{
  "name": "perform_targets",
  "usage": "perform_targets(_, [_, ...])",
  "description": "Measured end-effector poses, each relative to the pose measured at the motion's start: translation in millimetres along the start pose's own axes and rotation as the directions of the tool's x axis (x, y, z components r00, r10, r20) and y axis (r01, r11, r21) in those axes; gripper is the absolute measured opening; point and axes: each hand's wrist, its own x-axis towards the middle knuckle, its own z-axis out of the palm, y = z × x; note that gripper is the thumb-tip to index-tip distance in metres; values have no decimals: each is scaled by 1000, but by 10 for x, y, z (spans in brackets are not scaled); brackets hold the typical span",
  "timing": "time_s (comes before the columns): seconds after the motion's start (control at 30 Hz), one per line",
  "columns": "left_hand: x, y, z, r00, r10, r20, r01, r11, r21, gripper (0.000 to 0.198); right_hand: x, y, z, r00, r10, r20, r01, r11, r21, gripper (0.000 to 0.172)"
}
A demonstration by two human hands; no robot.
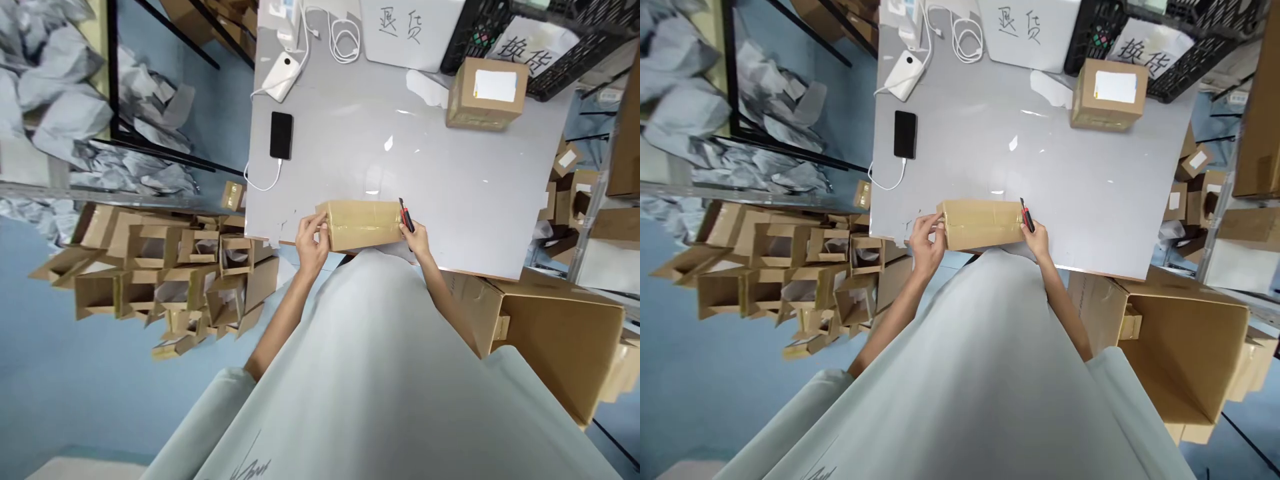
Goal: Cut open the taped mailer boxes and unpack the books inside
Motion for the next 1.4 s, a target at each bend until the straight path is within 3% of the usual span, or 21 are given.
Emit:
perform_targets(0.1, [11,-20,50,996,-93,-2,92,993,-78,58,-89,-78,-20,1000,-7,3,7,998,-60,28])
perform_targets(0.2, [110,-79,219,992,-117,46,123,980,-153,60,-190,-104,-132,999,-7,-39,2,993,-116,29])
perform_targets(0.5, [288,-225,946,917,-156,366,322,833,-451,60,-505,-63,-528,981,-3,-192,-41,974,-224,39])
perform_targets(0.67, [301,-232,948,910,-132,394,328,810,-487,49,-643,-190,-615,959,-142,-243,25,904,-428,43])
perform_targets(0.77, [307,-229,841,900,-120,418,330,815,-476,44,-696,-372,-599,964,-230,-131,130,844,-521,44])
perform_targets(0.87, [328,-221,769,896,-73,438,300,826,-477,52,-726,-642,-512,960,-277,47,256,792,-554,45])
perform_targets(0.97, [370,-211,771,906,27,423,210,839,-502,64,-736,-969,-376,944,-249,216,329,695,-639,47])
perform_targets(1.07, [412,-212,815,896,113,429,146,839,-524,61,-719,-1285,-234,924,-169,343,378,535,-755,48])
perform_targets(1.23, [426,-241,860,872,159,463,138,827,-544,61,-635,-1654,-53,914,-31,406,396,297,-869,48])
perform_targets(1.4, [399,-258,860,865,171,471,144,816,-560,62,-580,-1836,29,910,51,412,394,201,-897,47])
